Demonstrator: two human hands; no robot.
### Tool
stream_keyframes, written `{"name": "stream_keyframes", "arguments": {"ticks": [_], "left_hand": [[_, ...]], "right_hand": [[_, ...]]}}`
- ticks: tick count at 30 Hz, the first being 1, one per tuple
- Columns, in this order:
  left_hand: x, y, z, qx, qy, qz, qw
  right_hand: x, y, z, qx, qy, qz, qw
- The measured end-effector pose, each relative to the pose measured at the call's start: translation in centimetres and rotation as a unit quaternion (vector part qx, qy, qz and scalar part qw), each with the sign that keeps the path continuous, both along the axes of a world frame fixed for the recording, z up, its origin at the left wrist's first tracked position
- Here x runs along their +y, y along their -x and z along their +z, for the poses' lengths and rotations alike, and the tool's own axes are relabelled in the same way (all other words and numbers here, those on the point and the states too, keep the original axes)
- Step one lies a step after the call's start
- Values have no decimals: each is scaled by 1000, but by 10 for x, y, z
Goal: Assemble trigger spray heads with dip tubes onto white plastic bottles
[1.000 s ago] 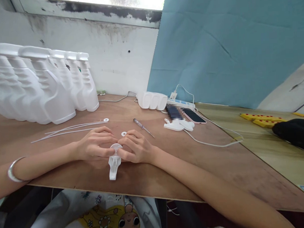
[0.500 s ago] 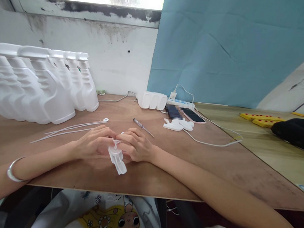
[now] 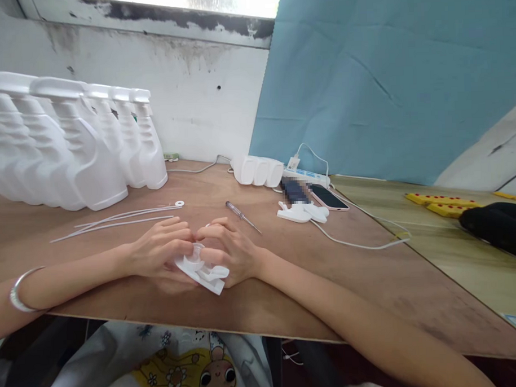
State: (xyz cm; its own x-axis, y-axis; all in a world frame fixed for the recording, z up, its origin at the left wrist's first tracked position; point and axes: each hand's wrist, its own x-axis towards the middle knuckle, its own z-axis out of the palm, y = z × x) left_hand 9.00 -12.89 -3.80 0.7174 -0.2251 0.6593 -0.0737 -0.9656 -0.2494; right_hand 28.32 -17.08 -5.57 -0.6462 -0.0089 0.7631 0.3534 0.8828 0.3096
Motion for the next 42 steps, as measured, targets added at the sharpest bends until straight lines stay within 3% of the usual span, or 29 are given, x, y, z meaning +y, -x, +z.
{"name": "stream_keyframes", "arguments": {"ticks": [8,14,19,28,36,39,42], "left_hand": [[2,3,6,-30,-75,-51,995],[4,3,6,-39,-78,-51,995],[9,4,3,-48,-100,-30,993],[12,3,-1,-37,-50,9,998],[19,5,-2,11,70,21,997],[18,5,-4,17,103,45,994],[16,4,-5,50,115,79,989]], "right_hand": [[-9,6,1,-16,-6,11,1000],[-6,4,-1,-29,-20,8,999],[-8,7,0,-17,25,-31,999],[-7,5,-2,12,113,-54,992],[4,0,-8,43,157,-84,983],[9,-4,-14,142,231,-84,959],[21,-12,-20,221,278,-142,924]]}}
